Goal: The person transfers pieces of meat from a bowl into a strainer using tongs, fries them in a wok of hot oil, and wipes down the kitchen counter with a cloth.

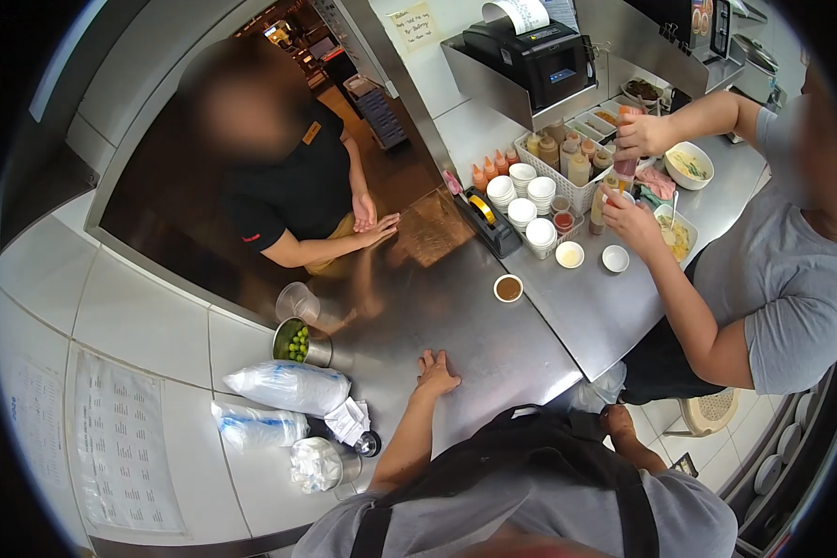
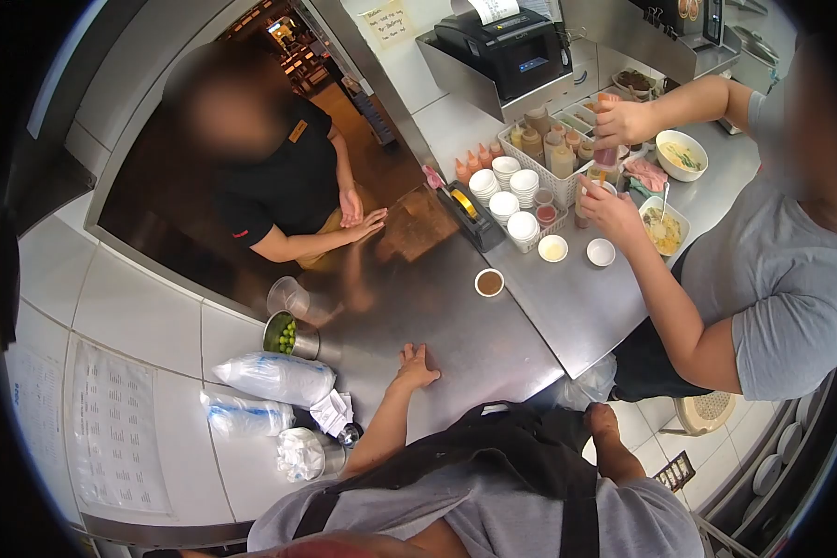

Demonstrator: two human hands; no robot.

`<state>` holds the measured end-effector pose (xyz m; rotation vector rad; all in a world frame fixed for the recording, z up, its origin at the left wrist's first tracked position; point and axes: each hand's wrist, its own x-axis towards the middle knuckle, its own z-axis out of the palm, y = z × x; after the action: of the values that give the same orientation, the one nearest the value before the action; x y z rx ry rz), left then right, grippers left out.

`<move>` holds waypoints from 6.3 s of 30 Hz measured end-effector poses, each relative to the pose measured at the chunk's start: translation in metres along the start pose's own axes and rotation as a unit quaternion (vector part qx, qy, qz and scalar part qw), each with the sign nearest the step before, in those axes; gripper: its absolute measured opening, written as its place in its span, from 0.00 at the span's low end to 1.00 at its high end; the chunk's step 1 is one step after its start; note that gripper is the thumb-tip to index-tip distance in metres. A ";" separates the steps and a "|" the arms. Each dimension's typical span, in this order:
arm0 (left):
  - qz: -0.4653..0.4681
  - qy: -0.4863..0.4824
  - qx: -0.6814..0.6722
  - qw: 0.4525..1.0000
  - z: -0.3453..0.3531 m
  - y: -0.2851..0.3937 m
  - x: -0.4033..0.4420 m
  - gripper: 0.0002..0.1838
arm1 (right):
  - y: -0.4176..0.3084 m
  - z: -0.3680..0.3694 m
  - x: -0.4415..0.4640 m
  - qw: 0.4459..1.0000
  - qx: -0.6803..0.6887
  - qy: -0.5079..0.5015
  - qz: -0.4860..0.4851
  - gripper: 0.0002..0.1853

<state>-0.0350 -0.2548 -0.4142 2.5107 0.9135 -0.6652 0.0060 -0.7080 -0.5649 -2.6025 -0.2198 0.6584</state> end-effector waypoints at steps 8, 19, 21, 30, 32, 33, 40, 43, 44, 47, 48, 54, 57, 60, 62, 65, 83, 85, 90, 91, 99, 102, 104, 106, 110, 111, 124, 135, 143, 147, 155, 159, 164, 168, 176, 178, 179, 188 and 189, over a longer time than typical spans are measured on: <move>0.003 0.000 -0.002 1.000 0.002 -0.003 0.004 0.49 | -0.002 -0.006 -0.002 0.999 -0.017 -0.007 0.028 0.11; 0.011 0.003 -0.004 1.000 0.003 -0.006 0.004 0.49 | -0.009 -0.012 -0.003 1.000 0.001 0.021 -0.005 0.11; 0.005 0.001 -0.002 1.000 0.003 -0.005 0.004 0.49 | -0.007 -0.012 -0.002 1.000 0.004 0.020 -0.015 0.11; 0.007 0.004 -0.001 1.000 0.004 -0.006 0.005 0.49 | -0.017 -0.021 -0.007 0.999 0.010 0.029 -0.011 0.11; 0.006 0.003 0.000 1.000 0.004 -0.006 0.005 0.49 | -0.027 -0.030 -0.011 1.000 -0.001 0.012 -0.001 0.11; 0.005 0.003 0.001 1.000 0.005 -0.006 0.006 0.49 | -0.028 -0.031 -0.011 1.000 -0.001 0.012 -0.001 0.11; -0.003 0.003 -0.003 1.000 0.003 -0.003 0.003 0.49 | -0.005 -0.010 0.003 1.000 -0.019 0.002 -0.001 0.11; -0.003 0.003 -0.002 1.000 0.002 -0.001 0.002 0.48 | 0.003 -0.004 0.007 1.000 -0.028 0.000 -0.001 0.11; -0.004 -0.001 -0.004 1.000 0.000 -0.001 0.001 0.48 | 0.002 -0.006 0.006 1.000 -0.029 -0.004 -0.002 0.11; -0.007 -0.004 -0.006 1.000 -0.001 0.001 0.000 0.49 | -0.001 -0.013 0.002 1.000 -0.009 -0.006 0.009 0.11; -0.011 -0.004 -0.006 1.000 -0.001 0.002 0.000 0.49 | -0.002 -0.014 0.001 1.000 -0.010 -0.006 0.009 0.11; -0.014 -0.002 -0.012 1.000 -0.002 0.003 -0.001 0.49 | -0.001 -0.016 0.002 1.000 -0.028 -0.005 0.013 0.11; -0.015 -0.001 -0.009 1.000 -0.002 0.004 -0.003 0.49 | -0.003 -0.019 0.002 0.999 -0.029 -0.002 -0.014 0.10; -0.015 -0.001 -0.009 1.000 -0.002 0.004 -0.002 0.49 | -0.004 -0.017 0.003 1.000 -0.022 -0.003 -0.004 0.10; -0.015 -0.002 -0.008 1.000 -0.002 0.004 -0.002 0.49 | -0.004 -0.016 0.003 1.000 -0.025 0.005 0.002 0.10; -0.014 -0.002 -0.008 1.000 -0.001 0.003 0.000 0.50 | -0.002 -0.014 0.003 1.000 -0.022 0.000 -0.001 0.11; -0.016 0.000 -0.005 1.000 -0.003 0.005 -0.001 0.50 | -0.002 -0.020 -0.002 1.000 0.000 0.021 -0.003 0.11; -0.015 0.002 -0.004 1.000 -0.001 0.004 0.001 0.50 | -0.002 -0.020 -0.001 1.000 -0.002 0.023 -0.008 0.11; -0.021 -0.004 -0.008 1.000 0.000 0.004 0.003 0.50 | -0.003 -0.020 -0.001 1.000 0.000 0.024 -0.015 0.11; -0.021 -0.004 -0.008 1.000 0.000 0.004 0.003 0.50 | -0.005 -0.023 -0.001 1.000 -0.008 0.017 -0.018 0.11; -0.023 -0.007 0.001 1.000 -0.001 0.004 0.003 0.50 | -0.006 -0.024 -0.002 1.000 -0.017 0.012 0.000 0.10; -0.023 -0.005 -0.002 1.000 -0.002 0.005 0.002 0.50 | -0.007 -0.026 -0.003 1.000 -0.005 0.016 -0.005 0.10; -0.024 -0.006 -0.001 1.000 -0.003 0.006 0.001 0.50 | -0.009 -0.030 -0.004 1.000 -0.002 0.008 -0.008 0.10; -0.024 -0.008 0.000 1.000 -0.004 0.007 0.000 0.50 | -0.005 -0.026 -0.001 1.000 -0.003 0.014 -0.007 0.10; -0.021 -0.003 -0.003 1.000 -0.003 0.006 -0.001 0.49 | -0.002 -0.025 0.001 1.000 -0.014 0.005 -0.004 0.10; -0.022 -0.004 -0.002 1.000 -0.004 0.006 -0.001 0.49 | -0.002 -0.027 0.001 1.000 -0.013 0.005 -0.004 0.10; -0.018 -0.007 -0.008 1.000 -0.003 0.006 -0.001 0.50 | 0.002 -0.027 0.000 1.000 -0.002 0.012 -0.007 0.08; -0.020 -0.003 -0.006 1.000 -0.002 0.006 -0.002 0.50 | 0.009 -0.022 -0.003 1.000 0.009 0.013 0.006 0.08; -0.020 -0.002 0.000 1.000 0.002 0.002 0.002 0.50 | 0.003 -0.028 -0.008 1.000 0.001 0.002 0.024 0.09; -0.020 0.001 0.000 1.000 0.004 0.001 0.005 0.50 | 0.003 -0.030 -0.009 0.999 0.016 -0.002 0.034 0.10; -0.022 -0.001 -0.002 1.000 0.003 0.003 0.003 0.50 | 0.002 -0.031 -0.010 0.999 0.005 -0.005 0.039 0.10; -0.023 0.000 0.001 1.000 0.004 0.003 0.005 0.50 | 0.000 -0.033 -0.013 0.999 0.008 0.009 0.033 0.10; -0.025 -0.001 0.003 1.000 0.004 0.003 0.005 0.50 | 0.000 -0.034 -0.013 1.000 0.007 0.001 0.024 0.10; -0.025 -0.008 0.001 1.000 0.004 0.003 0.007 0.51 | 0.006 -0.028 -0.009 1.000 0.006 -0.003 0.017 0.09; -0.020 -0.011 -0.008 1.000 0.002 0.003 0.003 0.50 | 0.009 -0.029 -0.008 1.000 0.006 0.006 -0.003 0.09; -0.019 -0.011 -0.007 1.000 0.000 0.004 0.002 0.50 | 0.002 -0.036 -0.010 1.000 -0.009 0.010 -0.001 0.09; -0.020 -0.012 -0.005 1.000 0.000 0.005 0.002 0.50 | -0.002 -0.039 -0.011 1.000 -0.023 0.014 0.001 0.10; -0.025 -0.014 -0.003 1.000 -0.002 0.008 -0.002 0.50 | 0.008 -0.026 0.002 1.000 -0.016 0.021 0.017 0.10; -0.029 -0.014 0.003 0.999 -0.003 0.009 -0.003 0.50 | 0.006 -0.029 0.000 0.999 -0.016 0.022 0.017 0.10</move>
<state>-0.0305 -0.2613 -0.4083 2.4823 0.9790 -0.7213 0.0199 -0.7247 -0.5447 -2.6540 -0.1733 0.6143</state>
